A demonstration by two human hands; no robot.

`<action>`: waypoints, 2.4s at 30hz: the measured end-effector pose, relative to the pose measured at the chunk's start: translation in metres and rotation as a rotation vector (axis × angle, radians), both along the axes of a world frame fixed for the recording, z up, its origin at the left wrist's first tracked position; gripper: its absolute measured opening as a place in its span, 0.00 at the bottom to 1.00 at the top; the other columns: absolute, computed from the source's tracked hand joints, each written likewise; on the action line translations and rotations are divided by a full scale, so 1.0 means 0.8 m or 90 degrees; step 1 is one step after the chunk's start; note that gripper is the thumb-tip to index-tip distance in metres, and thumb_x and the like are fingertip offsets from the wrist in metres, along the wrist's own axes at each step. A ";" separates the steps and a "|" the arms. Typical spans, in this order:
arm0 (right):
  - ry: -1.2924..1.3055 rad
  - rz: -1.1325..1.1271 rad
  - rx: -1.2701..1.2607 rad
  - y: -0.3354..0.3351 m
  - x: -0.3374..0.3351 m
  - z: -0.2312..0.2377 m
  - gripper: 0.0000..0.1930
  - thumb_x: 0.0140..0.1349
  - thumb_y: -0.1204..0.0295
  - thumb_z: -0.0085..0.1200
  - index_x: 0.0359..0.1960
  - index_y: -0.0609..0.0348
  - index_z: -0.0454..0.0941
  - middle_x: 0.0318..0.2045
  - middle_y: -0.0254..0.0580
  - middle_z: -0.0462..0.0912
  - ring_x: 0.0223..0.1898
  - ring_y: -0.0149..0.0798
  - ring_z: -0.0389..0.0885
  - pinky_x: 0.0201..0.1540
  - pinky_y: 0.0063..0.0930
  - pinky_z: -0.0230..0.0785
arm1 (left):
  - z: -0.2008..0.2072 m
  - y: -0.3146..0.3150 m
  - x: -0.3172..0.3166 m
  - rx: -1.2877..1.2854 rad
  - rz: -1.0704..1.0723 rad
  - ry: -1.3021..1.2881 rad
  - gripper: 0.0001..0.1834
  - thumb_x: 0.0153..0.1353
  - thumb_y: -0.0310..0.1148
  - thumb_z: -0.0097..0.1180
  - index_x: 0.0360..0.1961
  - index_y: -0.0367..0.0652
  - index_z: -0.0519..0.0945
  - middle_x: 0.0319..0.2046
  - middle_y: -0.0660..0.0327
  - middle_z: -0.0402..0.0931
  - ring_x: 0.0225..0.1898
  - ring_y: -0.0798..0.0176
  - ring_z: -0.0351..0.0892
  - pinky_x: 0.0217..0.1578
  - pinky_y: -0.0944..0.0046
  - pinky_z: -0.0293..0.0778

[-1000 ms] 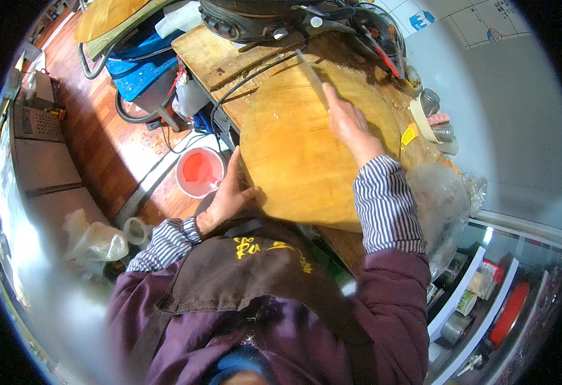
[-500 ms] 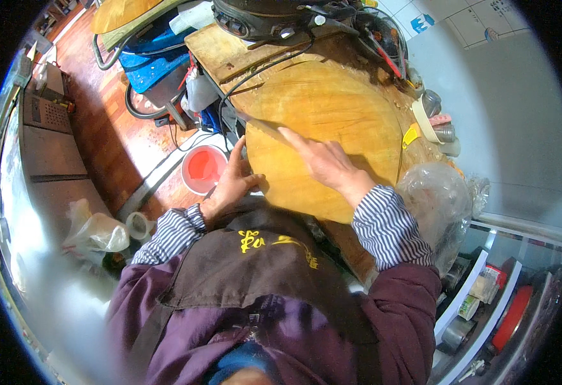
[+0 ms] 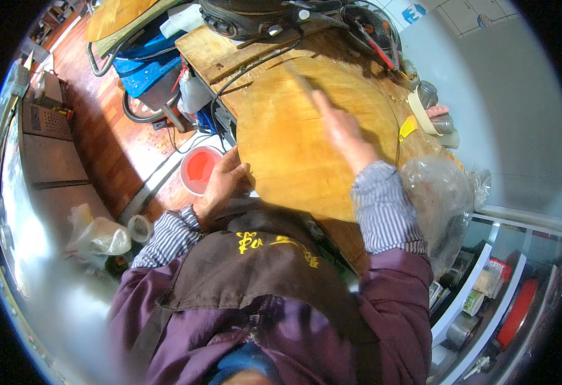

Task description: The person walks to a wooden cutting board, scrapes it with a cleaver, wipes it with a cloth, and then washes the cleaver at the sink. The person also moves the cutting board to a different location.

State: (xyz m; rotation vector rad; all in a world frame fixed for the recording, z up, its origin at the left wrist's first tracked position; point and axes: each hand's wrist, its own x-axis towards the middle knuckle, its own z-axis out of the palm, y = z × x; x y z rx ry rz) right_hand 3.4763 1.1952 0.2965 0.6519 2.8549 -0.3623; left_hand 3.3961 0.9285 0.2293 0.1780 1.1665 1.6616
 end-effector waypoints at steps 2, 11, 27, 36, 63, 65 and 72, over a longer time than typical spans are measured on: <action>0.026 0.100 0.011 -0.039 -0.007 0.000 0.34 0.57 0.79 0.42 0.66 0.44 0.47 0.32 0.57 0.78 0.32 0.53 0.78 0.35 0.43 0.69 | 0.005 0.000 -0.001 -0.041 -0.009 0.002 0.26 0.65 0.23 0.39 0.64 0.41 0.55 0.50 0.60 0.70 0.39 0.69 0.74 0.37 0.69 0.73; 0.016 -0.147 -0.247 -0.019 0.040 0.004 0.26 0.63 0.69 0.41 0.63 0.45 0.52 0.22 0.44 0.76 0.20 0.40 0.75 0.25 0.37 0.69 | 0.011 -0.004 0.001 0.004 0.002 0.014 0.27 0.64 0.23 0.40 0.65 0.41 0.53 0.51 0.59 0.69 0.38 0.69 0.74 0.34 0.71 0.73; 0.003 0.178 -0.008 -0.087 0.041 0.011 0.36 0.54 0.80 0.43 0.66 0.44 0.48 0.28 0.53 0.79 0.27 0.53 0.78 0.27 0.44 0.68 | 0.014 -0.004 0.004 -0.001 0.009 -0.016 0.26 0.64 0.23 0.38 0.64 0.43 0.55 0.48 0.59 0.72 0.34 0.69 0.75 0.33 0.71 0.73; 0.075 -0.375 -0.082 0.048 0.113 0.012 0.30 0.59 0.74 0.45 0.63 0.42 0.50 0.26 0.53 0.78 0.25 0.49 0.78 0.29 0.43 0.70 | 0.012 -0.009 0.003 0.002 -0.024 0.011 0.26 0.64 0.21 0.38 0.64 0.39 0.55 0.47 0.59 0.72 0.36 0.69 0.75 0.35 0.72 0.72; -0.037 -0.371 -0.059 -0.021 0.179 -0.002 0.32 0.62 0.78 0.41 0.66 0.46 0.43 0.20 0.45 0.74 0.18 0.40 0.74 0.18 0.33 0.68 | 0.008 -0.006 0.008 0.011 -0.007 -0.021 0.21 0.64 0.20 0.37 0.59 0.34 0.60 0.49 0.52 0.72 0.45 0.58 0.76 0.45 0.63 0.74; -0.015 -0.187 0.003 -0.057 0.159 -0.006 0.34 0.58 0.79 0.44 0.66 0.51 0.44 0.19 0.50 0.75 0.18 0.43 0.75 0.19 0.38 0.68 | 0.008 -0.004 0.009 -0.011 -0.010 -0.004 0.21 0.63 0.20 0.37 0.59 0.34 0.61 0.49 0.53 0.72 0.44 0.60 0.77 0.44 0.64 0.75; 0.081 -0.039 -0.123 -0.167 0.145 0.008 0.35 0.56 0.77 0.45 0.66 0.49 0.47 0.21 0.60 0.75 0.22 0.58 0.76 0.24 0.49 0.67 | 0.005 -0.005 0.009 -0.010 -0.001 -0.019 0.21 0.62 0.19 0.36 0.58 0.36 0.63 0.47 0.56 0.74 0.42 0.61 0.77 0.41 0.68 0.74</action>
